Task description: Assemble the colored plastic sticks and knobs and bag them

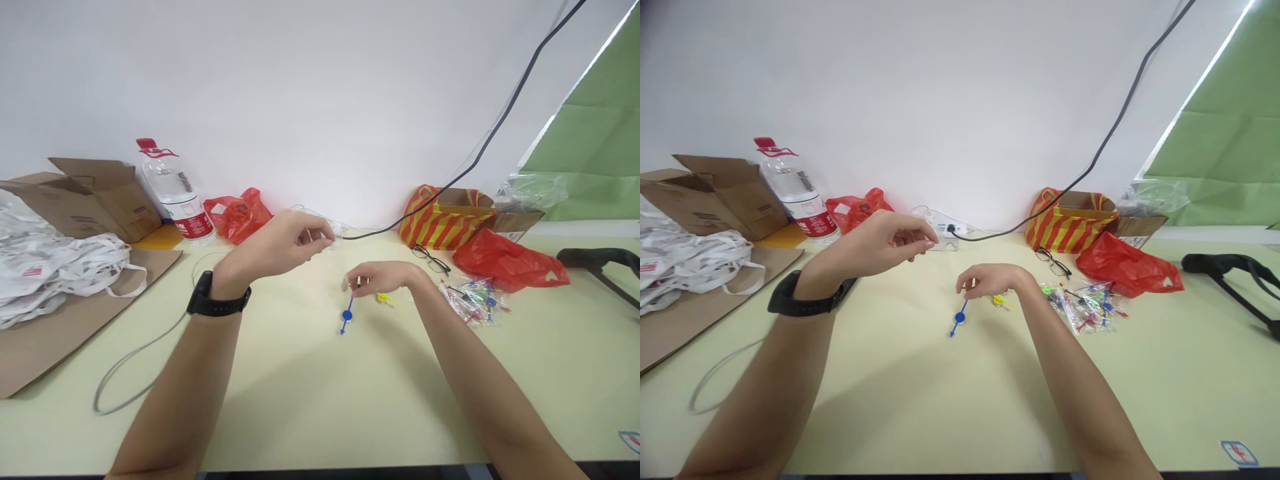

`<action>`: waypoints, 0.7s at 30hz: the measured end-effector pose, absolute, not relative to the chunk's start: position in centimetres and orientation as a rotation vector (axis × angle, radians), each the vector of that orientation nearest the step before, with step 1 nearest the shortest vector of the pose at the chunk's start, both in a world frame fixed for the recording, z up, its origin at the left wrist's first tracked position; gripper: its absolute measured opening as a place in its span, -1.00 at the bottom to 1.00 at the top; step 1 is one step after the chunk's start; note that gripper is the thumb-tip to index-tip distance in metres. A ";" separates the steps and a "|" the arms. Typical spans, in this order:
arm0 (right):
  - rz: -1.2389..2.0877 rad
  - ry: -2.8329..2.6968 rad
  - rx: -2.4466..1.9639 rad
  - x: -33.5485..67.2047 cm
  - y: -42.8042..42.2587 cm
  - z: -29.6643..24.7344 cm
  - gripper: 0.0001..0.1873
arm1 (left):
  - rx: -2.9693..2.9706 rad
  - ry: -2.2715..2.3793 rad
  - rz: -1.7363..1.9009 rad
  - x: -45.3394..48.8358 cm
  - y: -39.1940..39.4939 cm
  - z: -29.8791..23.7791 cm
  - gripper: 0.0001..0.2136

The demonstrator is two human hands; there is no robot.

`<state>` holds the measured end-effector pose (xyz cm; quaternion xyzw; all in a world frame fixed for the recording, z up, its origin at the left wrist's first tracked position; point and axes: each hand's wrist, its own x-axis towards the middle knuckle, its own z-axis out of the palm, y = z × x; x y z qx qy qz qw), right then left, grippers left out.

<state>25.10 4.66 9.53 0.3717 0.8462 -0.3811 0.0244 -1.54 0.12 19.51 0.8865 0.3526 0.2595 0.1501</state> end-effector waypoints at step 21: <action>-0.817 2.376 1.426 21.0 2.9 9.0 -0.50 | 2.648 0.998 0.439 -1.7 1.6 18.3 -0.80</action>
